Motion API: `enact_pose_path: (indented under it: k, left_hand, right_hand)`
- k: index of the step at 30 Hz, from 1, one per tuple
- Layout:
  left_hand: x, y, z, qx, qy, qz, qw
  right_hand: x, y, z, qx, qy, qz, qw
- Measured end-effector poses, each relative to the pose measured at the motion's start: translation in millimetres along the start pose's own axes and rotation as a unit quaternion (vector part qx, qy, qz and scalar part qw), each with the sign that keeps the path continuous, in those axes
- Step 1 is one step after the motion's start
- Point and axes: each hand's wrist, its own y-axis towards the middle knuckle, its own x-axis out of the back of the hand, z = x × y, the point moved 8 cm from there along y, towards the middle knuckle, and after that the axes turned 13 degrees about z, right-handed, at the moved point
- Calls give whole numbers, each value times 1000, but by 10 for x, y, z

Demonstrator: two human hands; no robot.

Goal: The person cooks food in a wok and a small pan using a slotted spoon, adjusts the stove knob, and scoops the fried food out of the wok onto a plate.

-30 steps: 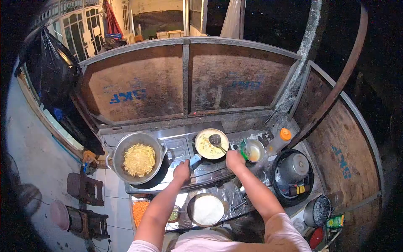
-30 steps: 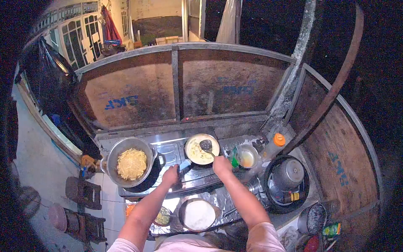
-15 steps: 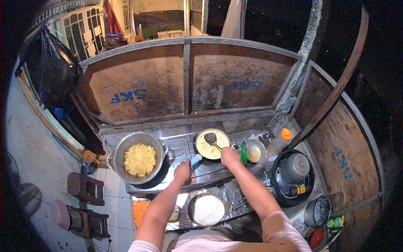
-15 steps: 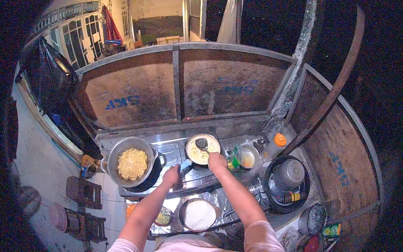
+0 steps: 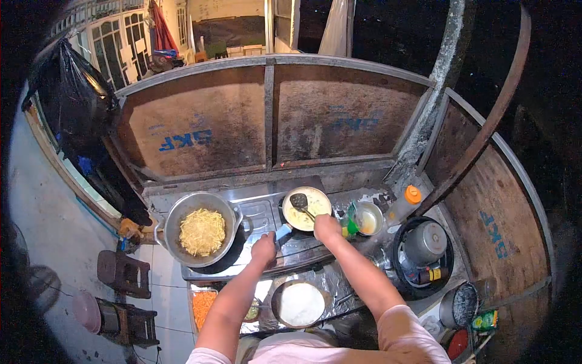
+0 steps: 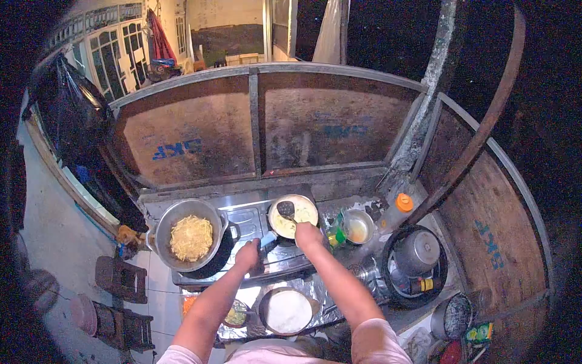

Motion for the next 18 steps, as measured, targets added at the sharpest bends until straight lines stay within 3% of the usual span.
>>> enact_pose_path:
  k: [8, 18]
  left_hand:
    - [-49, 44, 31, -2, -2, -12, 1000]
    - [-62, 65, 45, -9, -10, -5, 1000]
  right_hand:
    - [219, -497, -135, -21, 28, 3, 999]
    - [-222, -598, -364, -40, -6, 13, 999]
